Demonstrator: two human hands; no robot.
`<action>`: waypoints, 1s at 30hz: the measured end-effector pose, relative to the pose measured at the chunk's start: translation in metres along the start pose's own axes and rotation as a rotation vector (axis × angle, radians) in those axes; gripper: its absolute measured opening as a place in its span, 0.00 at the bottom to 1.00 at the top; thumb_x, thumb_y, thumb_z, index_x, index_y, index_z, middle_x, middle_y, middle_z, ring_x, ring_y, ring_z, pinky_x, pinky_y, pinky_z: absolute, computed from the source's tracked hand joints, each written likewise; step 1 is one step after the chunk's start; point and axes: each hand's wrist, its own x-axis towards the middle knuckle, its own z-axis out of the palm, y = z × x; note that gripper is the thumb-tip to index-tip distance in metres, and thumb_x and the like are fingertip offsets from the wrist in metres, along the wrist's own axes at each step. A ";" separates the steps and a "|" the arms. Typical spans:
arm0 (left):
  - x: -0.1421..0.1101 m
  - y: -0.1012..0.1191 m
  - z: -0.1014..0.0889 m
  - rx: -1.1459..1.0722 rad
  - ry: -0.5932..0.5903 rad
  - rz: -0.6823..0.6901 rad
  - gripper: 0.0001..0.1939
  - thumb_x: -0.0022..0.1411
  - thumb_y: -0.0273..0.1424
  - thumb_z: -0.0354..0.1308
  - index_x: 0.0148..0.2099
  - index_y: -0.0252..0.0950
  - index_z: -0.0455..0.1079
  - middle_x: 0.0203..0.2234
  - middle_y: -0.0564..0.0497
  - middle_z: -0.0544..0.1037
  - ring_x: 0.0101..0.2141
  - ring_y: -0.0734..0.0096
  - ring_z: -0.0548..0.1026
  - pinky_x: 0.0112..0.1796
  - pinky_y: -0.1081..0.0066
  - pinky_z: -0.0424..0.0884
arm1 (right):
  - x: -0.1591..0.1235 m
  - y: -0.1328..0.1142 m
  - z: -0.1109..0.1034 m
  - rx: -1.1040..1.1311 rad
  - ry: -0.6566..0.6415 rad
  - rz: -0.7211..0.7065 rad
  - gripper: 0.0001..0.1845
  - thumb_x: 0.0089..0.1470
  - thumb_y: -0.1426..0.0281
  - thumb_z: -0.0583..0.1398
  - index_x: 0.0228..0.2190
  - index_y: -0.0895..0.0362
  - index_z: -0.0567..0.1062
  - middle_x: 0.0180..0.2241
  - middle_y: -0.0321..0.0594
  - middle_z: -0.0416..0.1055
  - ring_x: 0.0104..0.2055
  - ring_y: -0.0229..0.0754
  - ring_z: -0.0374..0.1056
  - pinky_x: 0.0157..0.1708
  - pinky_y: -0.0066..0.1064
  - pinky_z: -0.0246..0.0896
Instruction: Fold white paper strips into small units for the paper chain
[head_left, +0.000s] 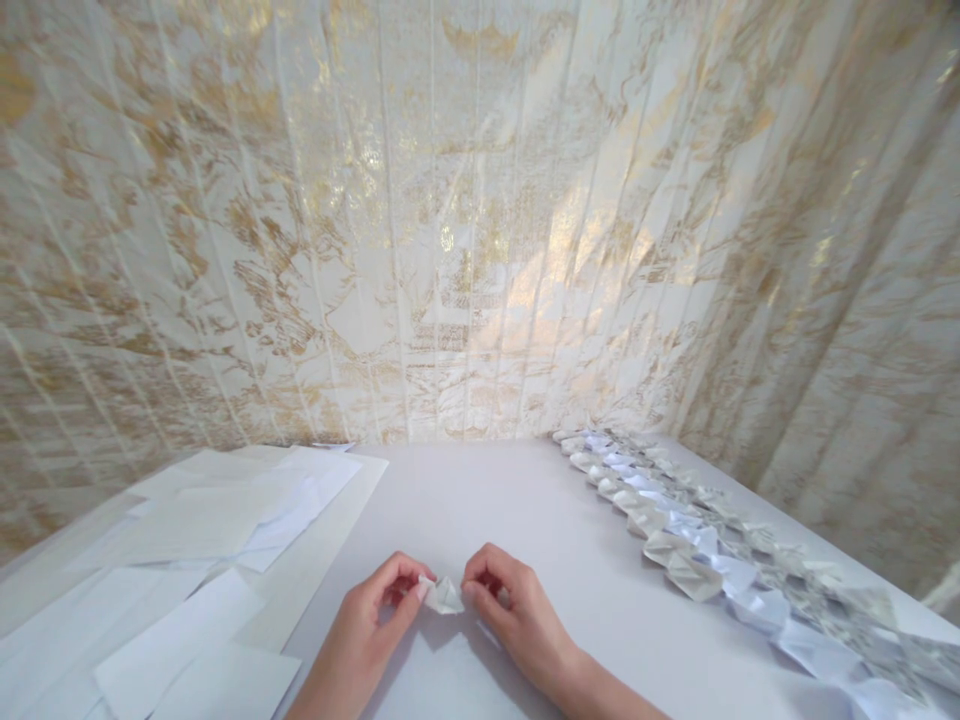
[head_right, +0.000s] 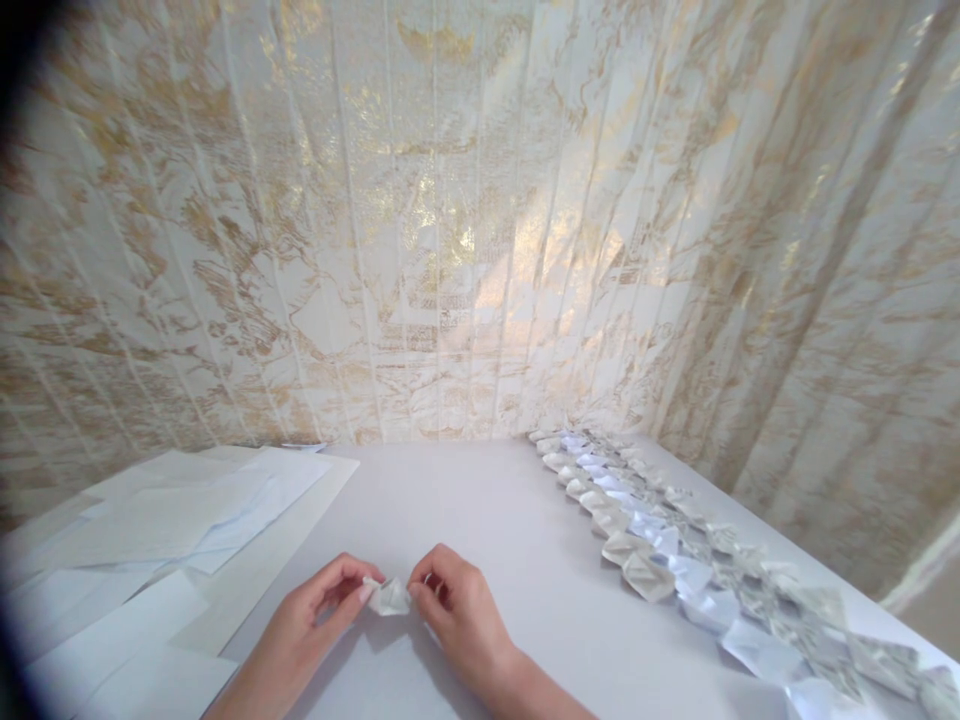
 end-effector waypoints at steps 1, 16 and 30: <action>-0.001 0.000 0.001 -0.002 0.000 0.009 0.13 0.66 0.43 0.52 0.37 0.39 0.68 0.31 0.54 0.76 0.36 0.65 0.74 0.41 0.71 0.66 | -0.001 -0.003 0.000 -0.020 -0.017 -0.031 0.05 0.54 0.76 0.58 0.31 0.57 0.75 0.28 0.33 0.69 0.29 0.36 0.62 0.31 0.26 0.56; -0.004 0.001 0.003 -0.117 0.001 -0.033 0.16 0.64 0.46 0.53 0.38 0.39 0.67 0.31 0.54 0.74 0.36 0.66 0.73 0.40 0.71 0.66 | 0.002 0.000 0.003 0.154 0.079 0.051 0.07 0.56 0.71 0.58 0.26 0.56 0.69 0.21 0.32 0.67 0.24 0.36 0.61 0.26 0.26 0.55; -0.006 -0.001 0.006 -0.113 0.073 -0.046 0.14 0.64 0.45 0.54 0.34 0.41 0.63 0.25 0.58 0.75 0.31 0.70 0.74 0.34 0.76 0.65 | -0.008 -0.006 0.003 0.114 -0.035 -0.085 0.09 0.54 0.72 0.62 0.38 0.54 0.69 0.34 0.34 0.70 0.34 0.38 0.65 0.35 0.28 0.59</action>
